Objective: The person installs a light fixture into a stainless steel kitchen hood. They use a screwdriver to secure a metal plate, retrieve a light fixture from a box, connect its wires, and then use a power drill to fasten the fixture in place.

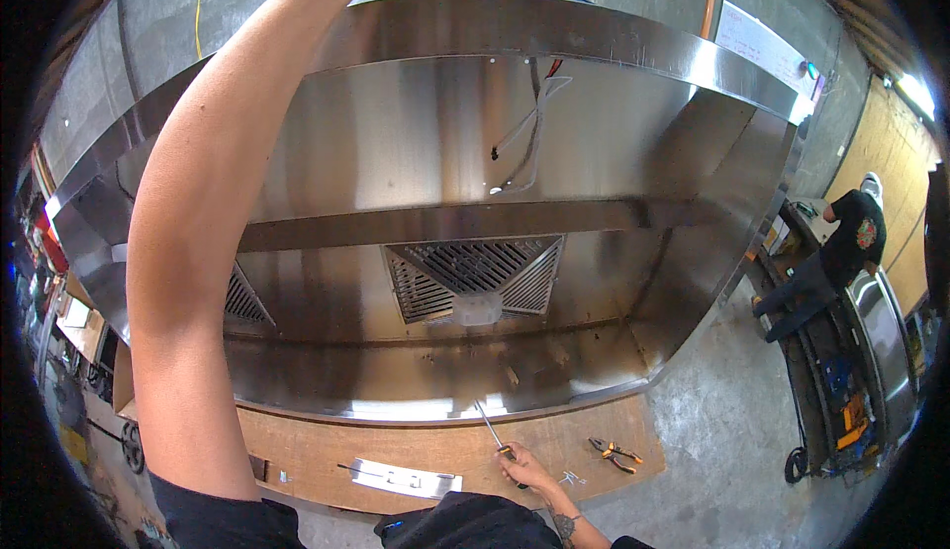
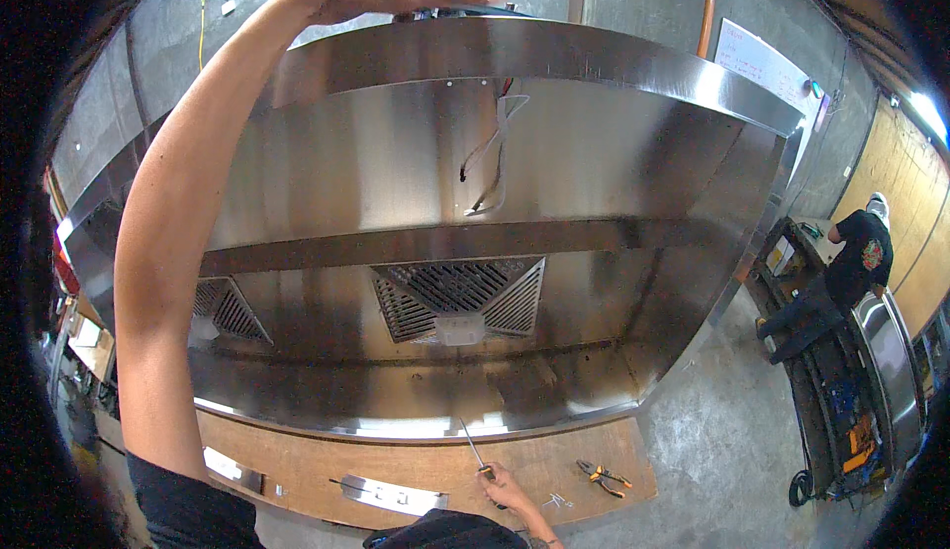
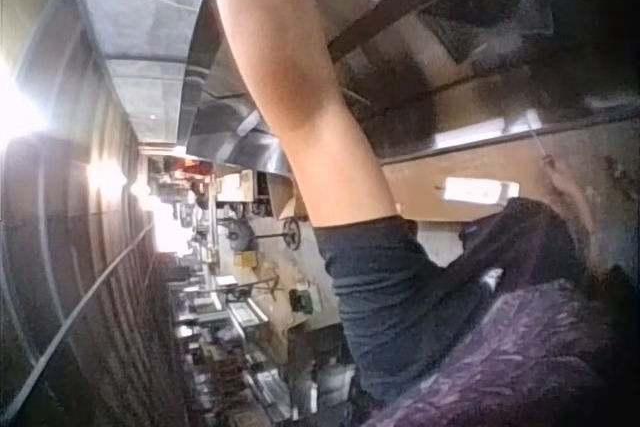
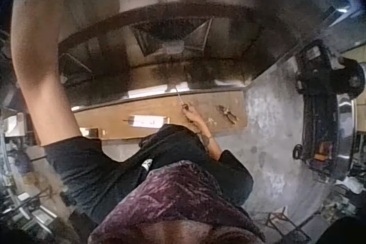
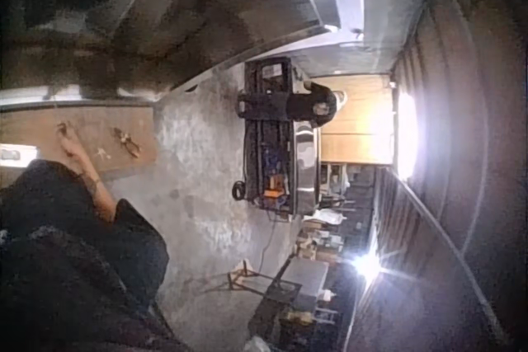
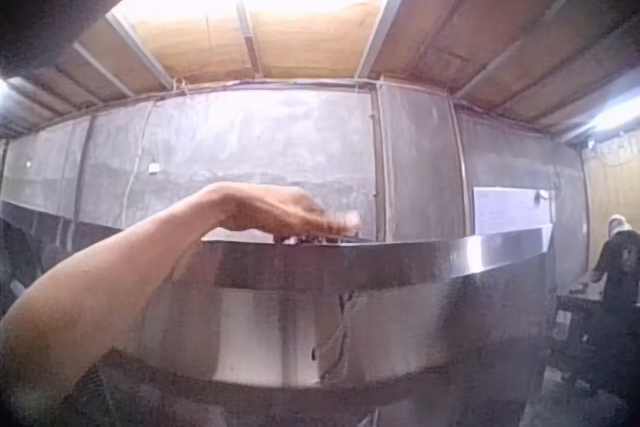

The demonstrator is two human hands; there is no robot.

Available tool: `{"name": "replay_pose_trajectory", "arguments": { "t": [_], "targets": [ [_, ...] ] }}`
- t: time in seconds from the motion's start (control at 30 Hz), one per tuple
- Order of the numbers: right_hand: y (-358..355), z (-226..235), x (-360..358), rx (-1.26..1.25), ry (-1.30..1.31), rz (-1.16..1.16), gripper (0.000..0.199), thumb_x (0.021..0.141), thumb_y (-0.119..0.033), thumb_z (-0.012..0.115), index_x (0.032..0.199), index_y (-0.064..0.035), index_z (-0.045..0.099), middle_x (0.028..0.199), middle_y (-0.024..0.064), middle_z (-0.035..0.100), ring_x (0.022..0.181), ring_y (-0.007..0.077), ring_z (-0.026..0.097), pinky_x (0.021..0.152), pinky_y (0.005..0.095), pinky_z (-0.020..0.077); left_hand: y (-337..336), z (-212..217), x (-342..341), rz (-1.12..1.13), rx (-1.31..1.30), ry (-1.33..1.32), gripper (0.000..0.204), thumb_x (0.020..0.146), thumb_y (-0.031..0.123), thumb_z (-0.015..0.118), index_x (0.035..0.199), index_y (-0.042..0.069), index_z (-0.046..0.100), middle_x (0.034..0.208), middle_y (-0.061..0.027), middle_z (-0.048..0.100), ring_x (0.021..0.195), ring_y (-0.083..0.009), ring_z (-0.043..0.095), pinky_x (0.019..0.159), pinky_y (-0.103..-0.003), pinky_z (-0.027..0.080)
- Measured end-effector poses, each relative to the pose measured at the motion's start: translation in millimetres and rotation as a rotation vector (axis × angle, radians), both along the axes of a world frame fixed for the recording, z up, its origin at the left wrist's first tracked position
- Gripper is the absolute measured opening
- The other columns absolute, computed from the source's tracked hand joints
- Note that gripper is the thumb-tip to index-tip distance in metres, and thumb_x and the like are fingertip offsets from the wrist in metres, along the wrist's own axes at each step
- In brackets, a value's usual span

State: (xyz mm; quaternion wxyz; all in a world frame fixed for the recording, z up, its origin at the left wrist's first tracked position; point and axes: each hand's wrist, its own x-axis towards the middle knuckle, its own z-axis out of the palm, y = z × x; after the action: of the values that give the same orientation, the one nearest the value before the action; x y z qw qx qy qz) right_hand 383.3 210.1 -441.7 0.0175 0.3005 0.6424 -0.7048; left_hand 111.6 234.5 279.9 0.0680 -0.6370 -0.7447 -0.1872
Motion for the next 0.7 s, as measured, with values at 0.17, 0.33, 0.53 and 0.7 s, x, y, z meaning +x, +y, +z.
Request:
{"name": "replay_pose_trajectory", "arguments": {
  "t": [0.17,0.33,0.53,0.7],
  "targets": [
    [2.3,-5.0,0.7,-0.035,0.017,-0.018,0.035,0.102,-0.029,0.066,0.124,-0.0035,0.055,0.082,0.0024,0.059,0.062,0.0095,0.056,0.054,0.0274,0.0470,19.3,-1.0,-16.1,-0.062,-0.066,0.117,0.070,0.092,0.074,0.059,0.076,0.007,0.069,0.069,-0.0004,0.053,0.069,-0.0138,0.049,0.060,-0.034,0.037],
    [1.7,-3.8,4.4,-0.039,-0.006,-0.031,0.036,0.102,-0.030,0.066,0.123,-0.0039,0.056,0.082,0.0025,0.060,0.064,0.0093,0.057,0.054,0.0272,0.0465,18.0,-7.4,-24.5,0.020,0.093,0.135,0.073,0.096,0.072,0.054,0.078,0.004,0.074,0.067,0.0015,0.053,0.067,-0.0133,0.049,0.060,-0.036,0.039],
    [1.2,-5.5,5.5,-0.044,-0.018,-0.055,0.037,0.102,-0.031,0.066,0.125,-0.0042,0.057,0.079,0.0017,0.060,0.062,0.0091,0.057,0.054,0.0272,0.0472,14.3,-3.6,-42.1,-0.002,0.099,0.186,0.076,0.101,0.070,0.047,0.096,0.000,0.077,0.074,-0.0005,0.059,0.072,-0.0156,0.051,0.066,-0.036,0.043],
    [2.1,-27.5,3.4,-0.074,0.070,-0.054,0.035,0.102,-0.031,0.065,0.125,-0.0052,0.057,0.076,0.0006,0.059,0.060,0.0088,0.056,0.053,0.0270,0.0467,11.7,-1.1,-44.5,-0.024,0.111,0.189,0.068,0.103,0.064,0.049,0.107,0.002,0.075,0.081,0.0006,0.062,0.079,-0.0121,0.051,0.071,-0.032,0.044]
  ]
}}
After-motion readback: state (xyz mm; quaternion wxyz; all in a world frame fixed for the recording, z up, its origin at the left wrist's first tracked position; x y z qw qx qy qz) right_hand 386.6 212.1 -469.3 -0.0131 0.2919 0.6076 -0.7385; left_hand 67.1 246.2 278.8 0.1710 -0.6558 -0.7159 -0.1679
